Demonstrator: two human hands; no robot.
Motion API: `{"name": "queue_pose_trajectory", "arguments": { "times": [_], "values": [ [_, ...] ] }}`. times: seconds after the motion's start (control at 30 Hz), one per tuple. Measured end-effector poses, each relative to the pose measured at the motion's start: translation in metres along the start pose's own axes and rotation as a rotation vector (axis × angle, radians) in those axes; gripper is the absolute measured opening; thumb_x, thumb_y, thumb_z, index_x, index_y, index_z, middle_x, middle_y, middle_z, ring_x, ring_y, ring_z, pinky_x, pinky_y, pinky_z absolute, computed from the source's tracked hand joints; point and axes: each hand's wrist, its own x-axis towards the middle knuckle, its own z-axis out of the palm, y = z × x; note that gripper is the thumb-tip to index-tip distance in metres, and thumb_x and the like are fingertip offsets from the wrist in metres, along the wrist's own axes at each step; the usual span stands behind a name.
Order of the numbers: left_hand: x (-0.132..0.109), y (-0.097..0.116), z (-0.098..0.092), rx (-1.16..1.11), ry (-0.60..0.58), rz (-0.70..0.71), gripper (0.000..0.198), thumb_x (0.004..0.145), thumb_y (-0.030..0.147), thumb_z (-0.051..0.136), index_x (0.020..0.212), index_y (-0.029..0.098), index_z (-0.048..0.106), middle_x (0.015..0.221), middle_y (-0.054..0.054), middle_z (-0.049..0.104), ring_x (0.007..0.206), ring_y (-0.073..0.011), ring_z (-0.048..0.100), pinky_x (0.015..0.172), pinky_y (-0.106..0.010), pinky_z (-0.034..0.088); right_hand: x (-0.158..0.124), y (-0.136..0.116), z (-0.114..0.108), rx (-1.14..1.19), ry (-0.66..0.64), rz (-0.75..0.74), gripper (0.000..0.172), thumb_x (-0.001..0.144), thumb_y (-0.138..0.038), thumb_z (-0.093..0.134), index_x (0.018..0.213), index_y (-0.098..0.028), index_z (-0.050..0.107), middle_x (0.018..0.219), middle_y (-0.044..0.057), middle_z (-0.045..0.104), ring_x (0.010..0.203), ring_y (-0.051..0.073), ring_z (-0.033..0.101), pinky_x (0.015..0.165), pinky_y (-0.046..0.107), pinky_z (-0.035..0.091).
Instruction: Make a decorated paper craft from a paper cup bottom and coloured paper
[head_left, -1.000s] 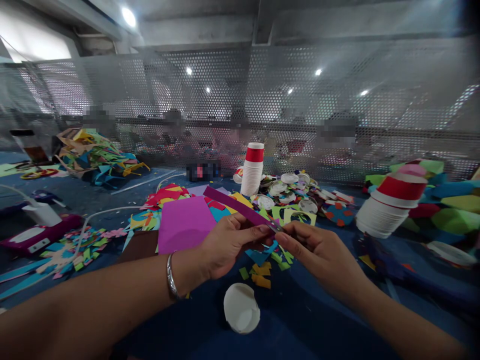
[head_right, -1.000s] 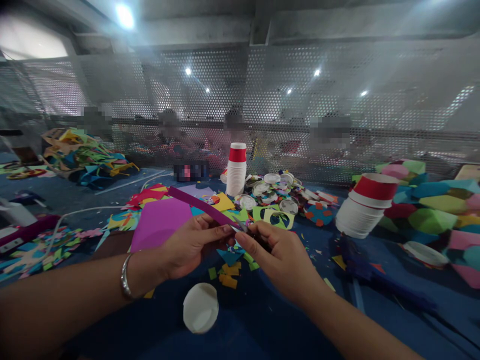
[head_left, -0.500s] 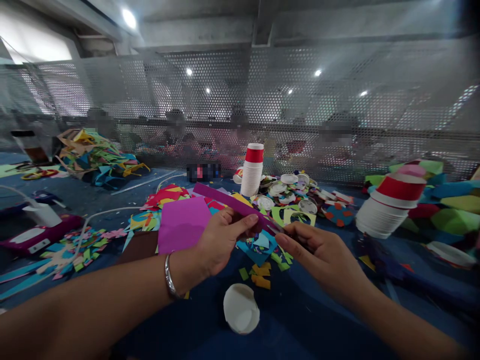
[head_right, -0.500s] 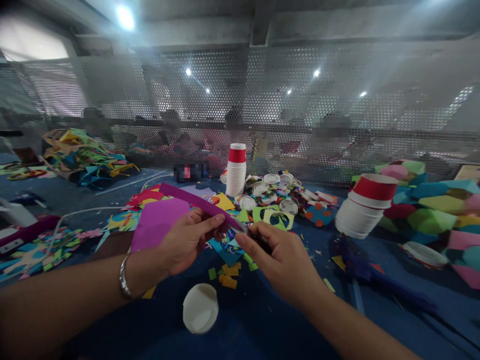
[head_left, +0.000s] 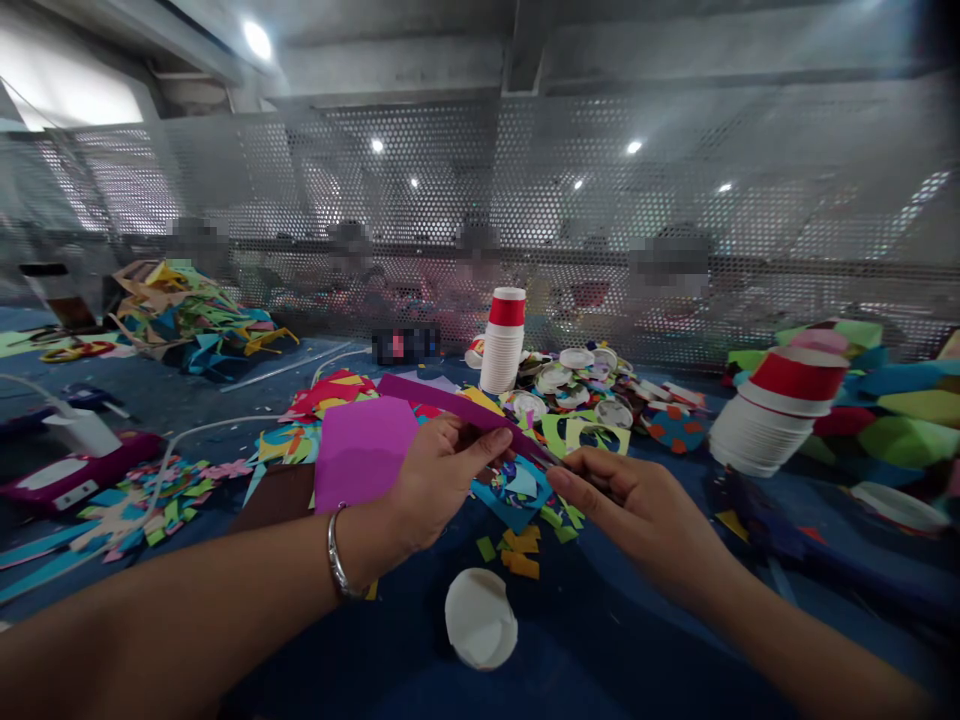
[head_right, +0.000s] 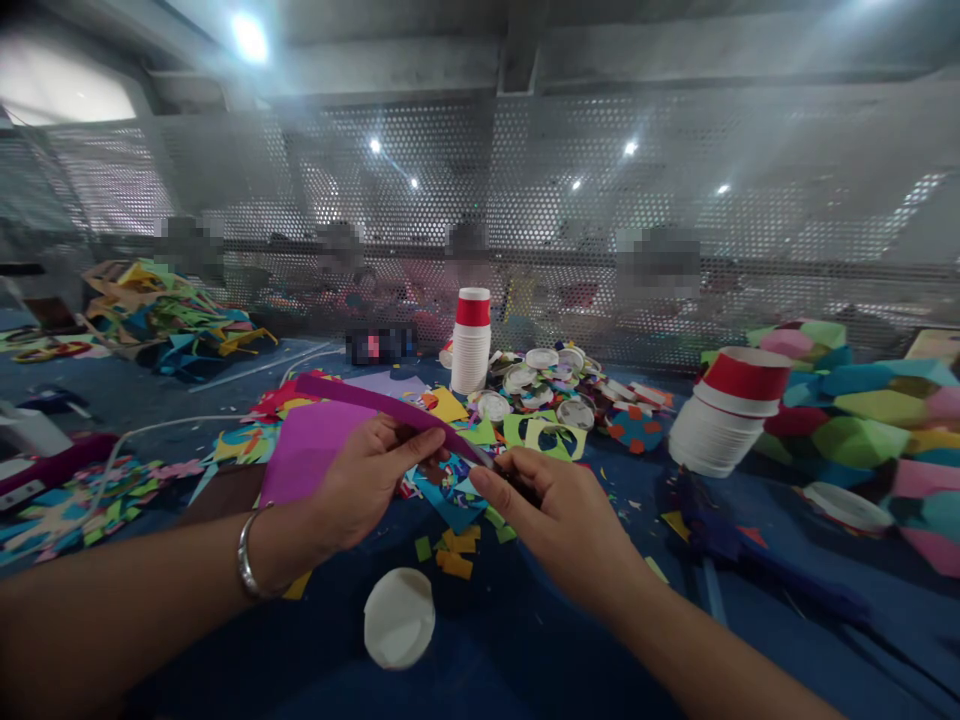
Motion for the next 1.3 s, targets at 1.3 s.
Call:
{"name": "queue_pose_trajectory", "arguments": {
  "times": [1.3],
  "values": [
    [-0.008, -0.001, 0.003, -0.189, -0.222, -0.315, 0.027, 0.072, 0.031, 0.085, 0.088, 0.013, 0.074, 0.081, -0.003, 0.072, 0.072, -0.0106, 0.066, 0.07, -0.022, 0.05, -0.003, -0.002, -0.002, -0.072, 0.009, -0.087, 0.046, 0.096, -0.059, 0.046, 0.072, -0.022, 0.058, 0.063, -0.003, 0.047, 0.06, 0.014, 0.042, 0.055, 0.028, 0.031]
  ]
}}
